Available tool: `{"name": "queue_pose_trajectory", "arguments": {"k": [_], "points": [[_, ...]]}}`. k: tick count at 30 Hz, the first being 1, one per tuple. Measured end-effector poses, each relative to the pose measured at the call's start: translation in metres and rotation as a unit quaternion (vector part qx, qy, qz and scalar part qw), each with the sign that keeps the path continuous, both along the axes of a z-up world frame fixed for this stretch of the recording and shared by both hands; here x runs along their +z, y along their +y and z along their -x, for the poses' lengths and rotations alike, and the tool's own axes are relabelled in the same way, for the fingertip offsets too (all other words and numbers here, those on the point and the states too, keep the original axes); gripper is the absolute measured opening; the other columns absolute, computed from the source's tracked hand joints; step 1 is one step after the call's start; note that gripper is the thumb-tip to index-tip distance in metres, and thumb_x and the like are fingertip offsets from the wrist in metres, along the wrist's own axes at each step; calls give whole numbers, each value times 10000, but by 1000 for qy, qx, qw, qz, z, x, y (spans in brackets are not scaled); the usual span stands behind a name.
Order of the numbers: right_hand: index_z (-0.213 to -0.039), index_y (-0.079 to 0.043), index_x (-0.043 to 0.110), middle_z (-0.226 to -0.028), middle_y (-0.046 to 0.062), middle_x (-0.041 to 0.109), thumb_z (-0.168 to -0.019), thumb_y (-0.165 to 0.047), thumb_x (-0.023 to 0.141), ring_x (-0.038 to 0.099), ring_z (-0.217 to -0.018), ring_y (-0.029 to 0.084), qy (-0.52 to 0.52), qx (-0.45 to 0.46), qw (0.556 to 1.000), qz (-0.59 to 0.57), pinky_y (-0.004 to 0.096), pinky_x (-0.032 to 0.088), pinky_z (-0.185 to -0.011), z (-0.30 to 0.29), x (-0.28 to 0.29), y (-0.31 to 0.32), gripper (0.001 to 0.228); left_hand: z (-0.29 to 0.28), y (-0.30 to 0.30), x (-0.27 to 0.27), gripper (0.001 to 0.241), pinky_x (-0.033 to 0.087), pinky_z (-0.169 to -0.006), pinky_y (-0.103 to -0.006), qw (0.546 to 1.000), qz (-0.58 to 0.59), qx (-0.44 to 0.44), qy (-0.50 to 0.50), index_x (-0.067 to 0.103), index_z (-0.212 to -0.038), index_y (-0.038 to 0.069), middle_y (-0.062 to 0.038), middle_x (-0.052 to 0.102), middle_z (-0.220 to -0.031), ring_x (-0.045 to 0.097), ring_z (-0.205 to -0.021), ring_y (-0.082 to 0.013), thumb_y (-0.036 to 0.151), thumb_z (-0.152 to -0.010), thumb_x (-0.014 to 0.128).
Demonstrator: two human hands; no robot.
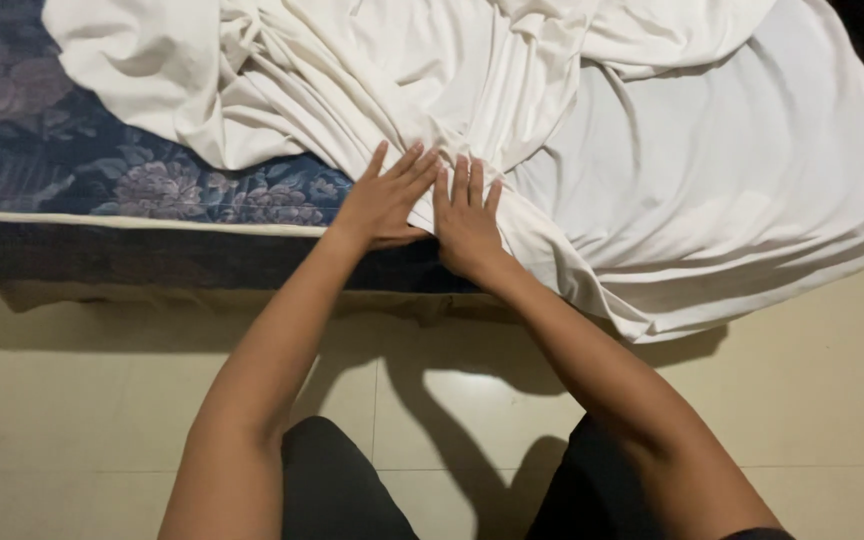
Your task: The person smooths a white fitted sheet over a blue patterned mattress. They pull the elasticized edges of the sheet over the corners and sides of the mattress, tucking and adjusting the fabric to fit snugly.
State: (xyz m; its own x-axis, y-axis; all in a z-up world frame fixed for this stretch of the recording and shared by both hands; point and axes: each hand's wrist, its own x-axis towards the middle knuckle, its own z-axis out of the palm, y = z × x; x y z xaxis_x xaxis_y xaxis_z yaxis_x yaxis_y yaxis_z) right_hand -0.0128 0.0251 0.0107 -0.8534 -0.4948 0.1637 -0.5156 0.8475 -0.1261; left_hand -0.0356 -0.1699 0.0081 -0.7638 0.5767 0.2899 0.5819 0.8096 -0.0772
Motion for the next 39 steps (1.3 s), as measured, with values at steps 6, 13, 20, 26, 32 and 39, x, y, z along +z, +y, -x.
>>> {"name": "queue_pose_trajectory", "arguments": {"k": [6,13,20,26,32,39], "points": [[-1588,79,190,-1655,374,95,-880,-81,599,77,-1544,527,47,26,999,-2,768,162,-1131,-6,-26,4,833,-19,3,-6,1020,103,-1234,-619,998,38,-10,42,379,-1575,69,-106,341,-1664,229,-1566,-267,640,-775,653],[-1595,33,158,-1669,325,95,-825,-106,675,62,-1565,475,16,-17,1000,-19,743,151,-1148,-34,10,-11,938,-26,-4,23,1051,109,-1230,-632,999,48,-15,9,380,-1575,100,-77,341,-1657,226,-1560,-249,573,-704,727],[-1608,-32,71,-1673,310,34,-702,-228,847,23,-1562,479,-67,-128,989,-18,788,65,-1141,-24,49,-51,1209,6,-14,4,1153,102,-1182,-704,997,7,-5,75,377,-1557,108,-61,352,-1653,236,-1550,-249,625,-603,767],[-1638,-87,110,-1675,290,65,-851,-138,660,49,-1564,457,20,-171,985,-8,778,4,-1130,-1,-25,-55,961,-3,-17,8,1205,76,-1239,-652,998,-42,-1,56,344,-1588,52,-108,339,-1663,225,-1573,-256,633,-615,751],[-1616,-90,175,-1675,271,115,-923,-137,515,99,-1549,445,60,-179,982,3,780,7,-1123,3,-31,-57,773,2,-16,14,1226,69,-1231,-641,997,-41,6,63,324,-1586,63,-113,305,-1675,221,-1559,-254,629,-591,762],[-1634,-75,205,-1677,288,152,-912,-111,512,155,-1552,460,131,-147,980,-6,772,62,-1144,-10,-28,-50,785,-7,-15,5,1271,55,-1251,-625,995,-34,26,94,329,-1605,60,-97,317,-1688,233,-1570,-260,668,-581,774]]}}
